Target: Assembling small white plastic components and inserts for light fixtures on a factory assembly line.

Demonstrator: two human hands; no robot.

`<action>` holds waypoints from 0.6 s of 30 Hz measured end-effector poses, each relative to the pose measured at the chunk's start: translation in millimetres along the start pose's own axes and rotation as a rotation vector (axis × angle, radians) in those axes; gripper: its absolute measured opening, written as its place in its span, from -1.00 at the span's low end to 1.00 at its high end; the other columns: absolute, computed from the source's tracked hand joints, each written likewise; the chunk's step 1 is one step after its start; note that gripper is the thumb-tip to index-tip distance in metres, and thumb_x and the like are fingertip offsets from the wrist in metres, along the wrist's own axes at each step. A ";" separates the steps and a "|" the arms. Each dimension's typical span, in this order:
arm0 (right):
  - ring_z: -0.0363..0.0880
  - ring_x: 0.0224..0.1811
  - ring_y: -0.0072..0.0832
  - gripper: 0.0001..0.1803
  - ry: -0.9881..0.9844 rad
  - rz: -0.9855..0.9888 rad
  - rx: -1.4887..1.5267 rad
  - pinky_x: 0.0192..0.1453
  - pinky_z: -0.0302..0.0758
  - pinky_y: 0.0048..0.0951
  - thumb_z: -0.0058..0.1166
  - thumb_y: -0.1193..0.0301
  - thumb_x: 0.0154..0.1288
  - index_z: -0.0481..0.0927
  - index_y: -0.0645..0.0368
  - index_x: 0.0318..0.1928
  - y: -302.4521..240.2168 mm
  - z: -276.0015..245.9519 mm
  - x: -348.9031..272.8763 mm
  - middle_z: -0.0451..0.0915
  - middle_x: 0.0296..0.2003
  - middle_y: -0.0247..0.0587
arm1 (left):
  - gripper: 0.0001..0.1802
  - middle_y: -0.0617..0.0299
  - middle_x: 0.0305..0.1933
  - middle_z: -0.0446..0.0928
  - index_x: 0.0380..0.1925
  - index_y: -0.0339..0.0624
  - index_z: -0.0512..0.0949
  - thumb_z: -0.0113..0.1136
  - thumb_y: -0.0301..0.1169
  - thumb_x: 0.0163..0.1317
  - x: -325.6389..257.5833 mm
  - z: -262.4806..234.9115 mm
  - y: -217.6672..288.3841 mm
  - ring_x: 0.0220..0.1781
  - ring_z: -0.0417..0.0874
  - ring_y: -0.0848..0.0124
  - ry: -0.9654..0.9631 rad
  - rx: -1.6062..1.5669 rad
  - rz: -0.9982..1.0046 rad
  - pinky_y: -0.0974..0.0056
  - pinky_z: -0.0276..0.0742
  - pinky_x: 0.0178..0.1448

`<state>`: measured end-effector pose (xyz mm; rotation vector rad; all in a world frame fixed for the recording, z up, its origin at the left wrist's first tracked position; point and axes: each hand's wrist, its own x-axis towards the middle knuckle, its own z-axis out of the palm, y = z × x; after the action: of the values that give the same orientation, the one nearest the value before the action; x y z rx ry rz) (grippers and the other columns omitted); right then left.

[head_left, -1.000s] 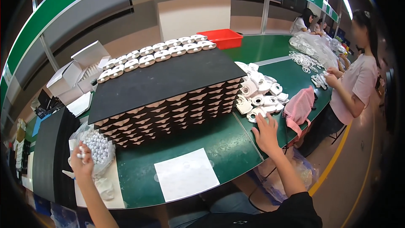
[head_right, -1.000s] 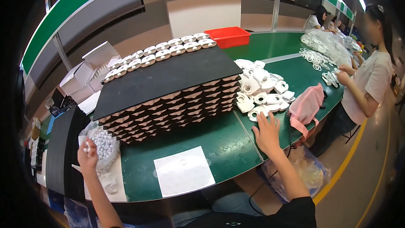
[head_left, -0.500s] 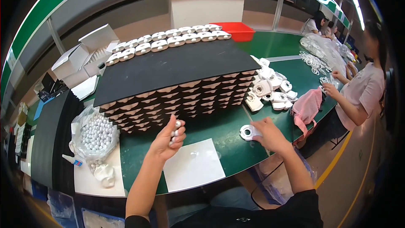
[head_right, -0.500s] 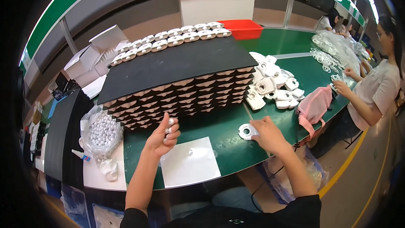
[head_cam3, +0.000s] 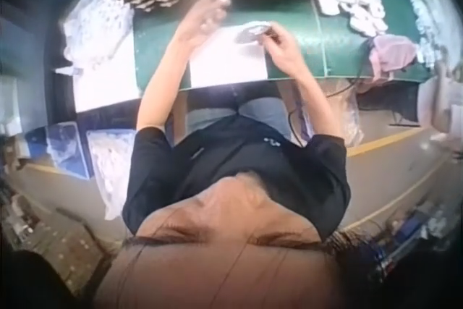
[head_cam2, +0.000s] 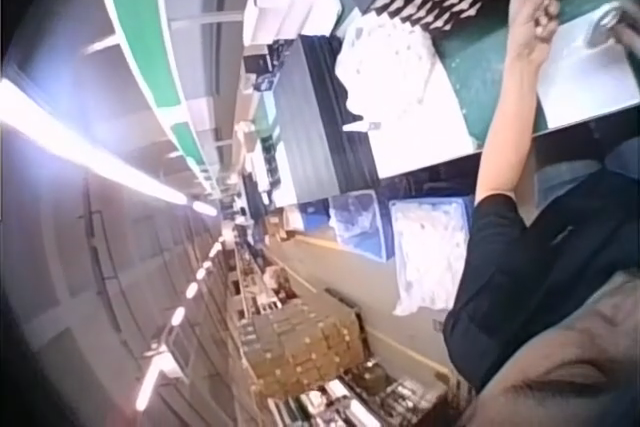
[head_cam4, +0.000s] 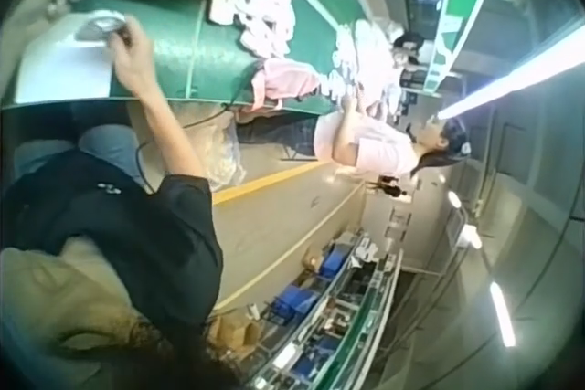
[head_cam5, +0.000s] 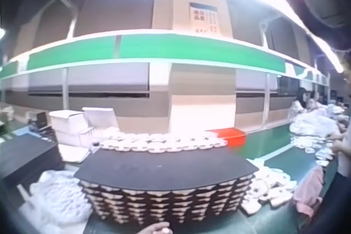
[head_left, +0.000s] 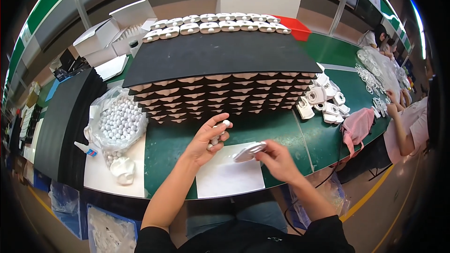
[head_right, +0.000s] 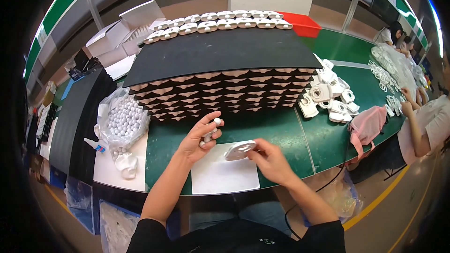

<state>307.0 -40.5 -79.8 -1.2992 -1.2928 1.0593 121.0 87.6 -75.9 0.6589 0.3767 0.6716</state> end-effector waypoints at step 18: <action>0.47 -0.41 -0.58 -0.88 0.050 -0.164 -0.310 -0.33 0.40 -0.56 -0.02 0.56 0.19 0.43 0.29 -0.24 28.0 25.7 11.0 0.51 -0.40 -0.20 | -0.72 0.30 -0.26 0.43 -0.13 -0.13 0.46 0.15 -0.32 0.17 5.5 -9.2 -9.1 -0.48 0.29 0.66 0.030 -0.014 0.035 0.63 0.04 -0.69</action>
<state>286.1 -26.7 -110.4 -1.4097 -1.5402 0.7272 124.3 89.9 -89.3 0.6442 0.3889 0.7174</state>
